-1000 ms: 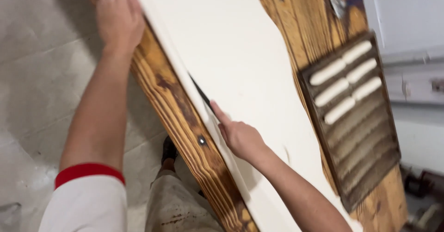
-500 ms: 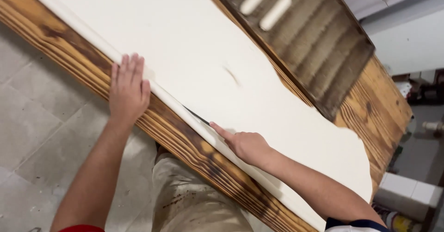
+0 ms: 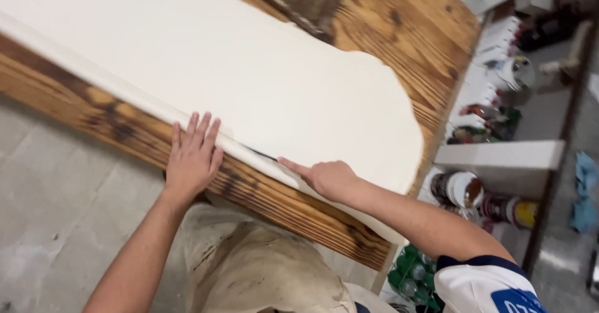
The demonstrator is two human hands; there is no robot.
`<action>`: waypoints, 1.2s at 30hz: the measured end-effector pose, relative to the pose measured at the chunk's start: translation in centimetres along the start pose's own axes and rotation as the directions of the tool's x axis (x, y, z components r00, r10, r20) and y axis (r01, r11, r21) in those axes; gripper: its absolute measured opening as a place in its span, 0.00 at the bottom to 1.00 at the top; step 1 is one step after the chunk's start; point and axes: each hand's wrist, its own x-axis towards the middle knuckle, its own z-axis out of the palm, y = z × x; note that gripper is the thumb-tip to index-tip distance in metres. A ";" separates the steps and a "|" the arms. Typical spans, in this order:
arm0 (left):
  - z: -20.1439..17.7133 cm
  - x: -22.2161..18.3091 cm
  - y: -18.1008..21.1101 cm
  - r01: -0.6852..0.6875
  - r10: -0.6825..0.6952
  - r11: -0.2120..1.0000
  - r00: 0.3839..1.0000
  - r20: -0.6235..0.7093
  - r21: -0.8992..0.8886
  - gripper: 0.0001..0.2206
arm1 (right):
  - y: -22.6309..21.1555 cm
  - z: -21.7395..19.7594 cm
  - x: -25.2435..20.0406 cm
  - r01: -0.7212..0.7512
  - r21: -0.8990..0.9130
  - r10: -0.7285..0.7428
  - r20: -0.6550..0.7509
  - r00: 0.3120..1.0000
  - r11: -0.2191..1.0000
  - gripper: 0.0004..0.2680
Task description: Cutting strips from a large sheet of dough, rolling them into cylindrical shapes, and placing them onto a baking tray.
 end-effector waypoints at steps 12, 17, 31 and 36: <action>6.7 -6.7 20.8 -0.502 0.517 0.855 0.843 0.146 -0.131 0.32 | 13.3 18.8 -15.8 -0.260 -0.021 0.258 -0.058 0.964 0.965 0.27; 9.0 -6.5 27.9 -0.656 0.679 0.713 0.734 0.009 -0.248 0.30 | 16.8 25.6 -23.6 -0.413 -0.116 0.420 0.036 0.907 0.903 0.36; 12.1 -6.7 34.8 -0.767 0.801 0.598 0.577 0.160 -0.233 0.31 | 0.2 26.4 -22.4 -0.458 0.884 0.783 0.217 0.583 0.096 0.26; 10.0 -5.4 35.4 -0.723 0.786 0.616 0.535 0.309 -0.313 0.31 | -0.6 26.4 -17.0 -0.237 0.971 0.828 0.128 0.546 0.006 0.25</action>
